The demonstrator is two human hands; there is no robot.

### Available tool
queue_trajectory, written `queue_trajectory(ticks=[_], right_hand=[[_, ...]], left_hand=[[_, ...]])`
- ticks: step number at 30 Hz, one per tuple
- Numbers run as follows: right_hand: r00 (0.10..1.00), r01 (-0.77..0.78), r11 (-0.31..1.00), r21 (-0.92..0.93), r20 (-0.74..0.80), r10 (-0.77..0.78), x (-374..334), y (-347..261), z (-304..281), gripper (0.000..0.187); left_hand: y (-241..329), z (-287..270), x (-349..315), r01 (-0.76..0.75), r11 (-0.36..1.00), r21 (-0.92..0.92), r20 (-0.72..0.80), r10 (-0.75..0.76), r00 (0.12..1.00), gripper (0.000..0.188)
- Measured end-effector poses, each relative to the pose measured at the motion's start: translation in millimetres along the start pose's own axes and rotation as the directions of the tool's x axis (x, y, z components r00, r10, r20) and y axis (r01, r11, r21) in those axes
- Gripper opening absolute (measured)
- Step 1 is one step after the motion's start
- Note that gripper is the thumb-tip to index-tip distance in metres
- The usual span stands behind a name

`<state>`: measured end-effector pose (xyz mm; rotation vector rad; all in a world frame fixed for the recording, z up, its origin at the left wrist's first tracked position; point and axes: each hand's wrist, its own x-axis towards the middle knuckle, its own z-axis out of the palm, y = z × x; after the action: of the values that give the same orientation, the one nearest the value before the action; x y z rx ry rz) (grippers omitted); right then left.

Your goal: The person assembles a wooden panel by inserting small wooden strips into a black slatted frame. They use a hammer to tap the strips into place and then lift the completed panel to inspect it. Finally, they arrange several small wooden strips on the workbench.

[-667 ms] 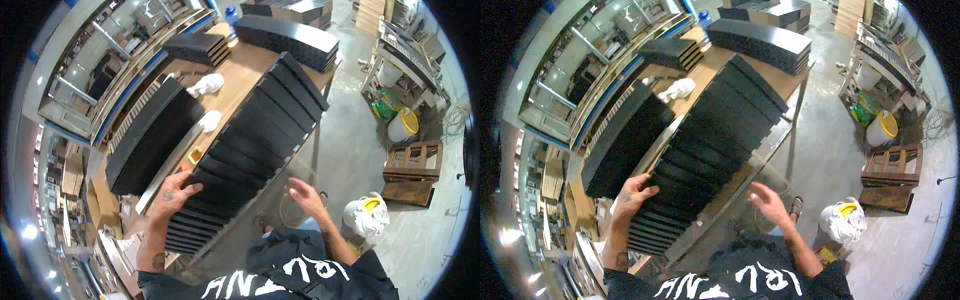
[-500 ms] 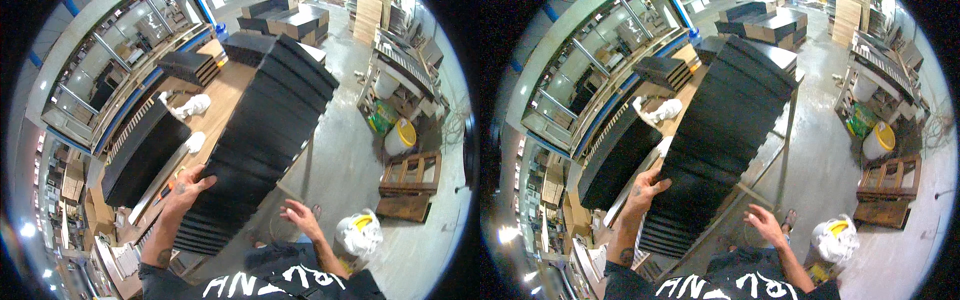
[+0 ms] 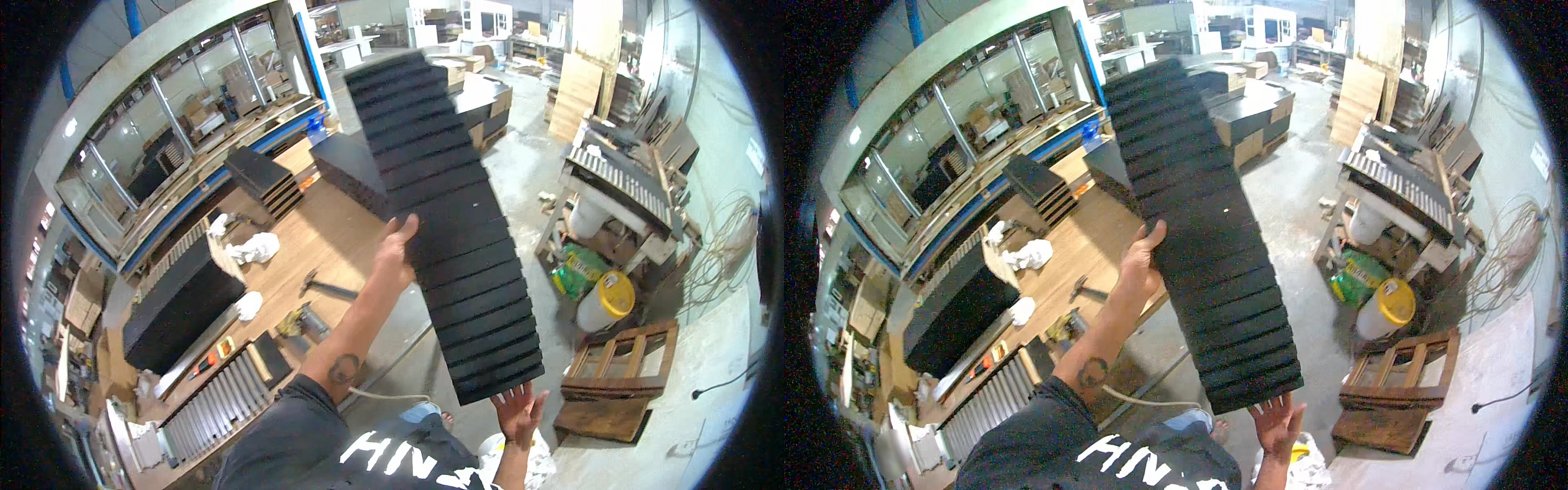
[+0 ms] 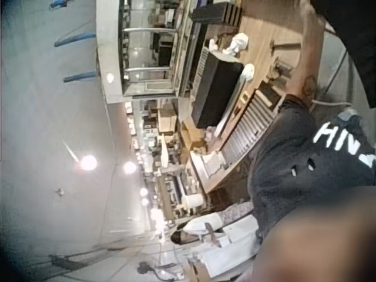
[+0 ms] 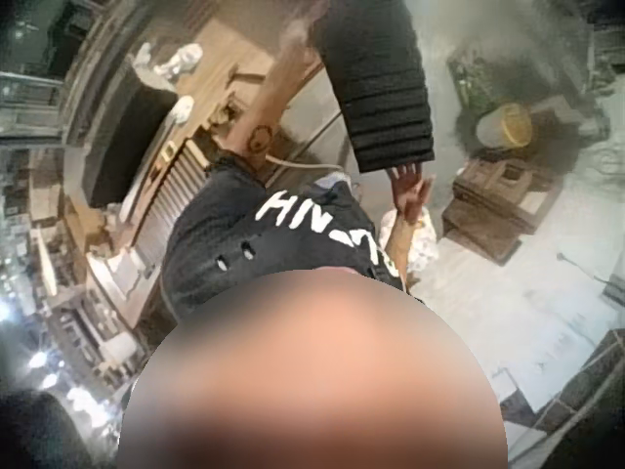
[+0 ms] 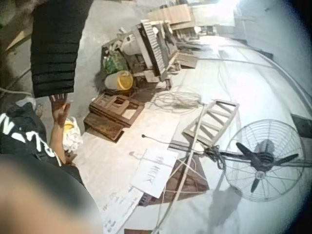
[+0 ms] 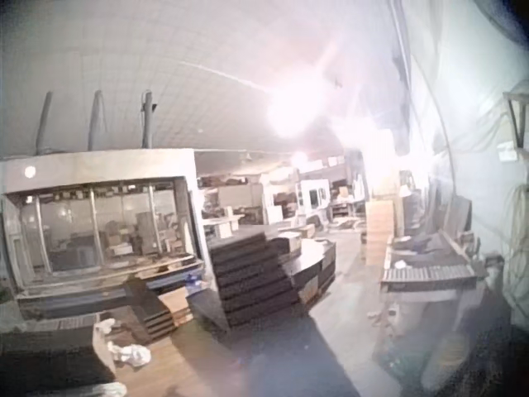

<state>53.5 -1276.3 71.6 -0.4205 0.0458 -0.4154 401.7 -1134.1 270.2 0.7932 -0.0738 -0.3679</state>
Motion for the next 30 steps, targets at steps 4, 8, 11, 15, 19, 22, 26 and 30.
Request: queue_trajectory(ticks=[4,8,11,15,19,22,26,30], right_hand=[[0.983,0.027,0.974,-0.224,-0.173,-0.067,49,-44,29,0.049],[0.993,-0.005,0.938,-0.346,-0.116,-0.038,127,-54,58,0.052],[0.991,-0.063,0.912,-0.405,-0.134,0.009,187,-53,44,0.051],[0.984,-0.122,0.898,-0.423,-0.173,0.052,272,-36,48,0.05],[0.978,-0.158,0.876,-0.456,-0.196,0.074,337,-24,47,0.05],[0.974,-0.184,0.865,-0.467,-0.206,0.096,376,-20,61,0.049],[0.966,-0.225,0.808,-0.544,-0.233,0.112,421,-29,61,0.043],[0.937,-0.346,0.794,-0.5,-0.231,0.262,466,-20,38,0.035]], left_hand=[[-25,-19,56,0.102,0.984,-0.145,-0.067,-0.112,0.991,0.05],[-31,-41,96,0.168,0.951,-0.259,-0.159,-0.213,0.964,0.044],[-50,-97,159,0.137,0.959,-0.249,-0.141,-0.176,0.974,0.032],[-56,-143,226,0.093,0.974,-0.204,-0.19,-0.133,0.973,0.03],[-40,-153,273,0.119,0.98,-0.157,-0.204,-0.15,0.967,0.028],[-25,-173,301,0.154,0.988,0.013,-0.218,-0.148,0.965,0.028],[17,-145,316,0.402,0.784,0.474,-0.33,-0.265,0.906,0.037],[26,-154,317,0.306,0.622,0.721,-0.359,-0.042,0.932,0.057]])
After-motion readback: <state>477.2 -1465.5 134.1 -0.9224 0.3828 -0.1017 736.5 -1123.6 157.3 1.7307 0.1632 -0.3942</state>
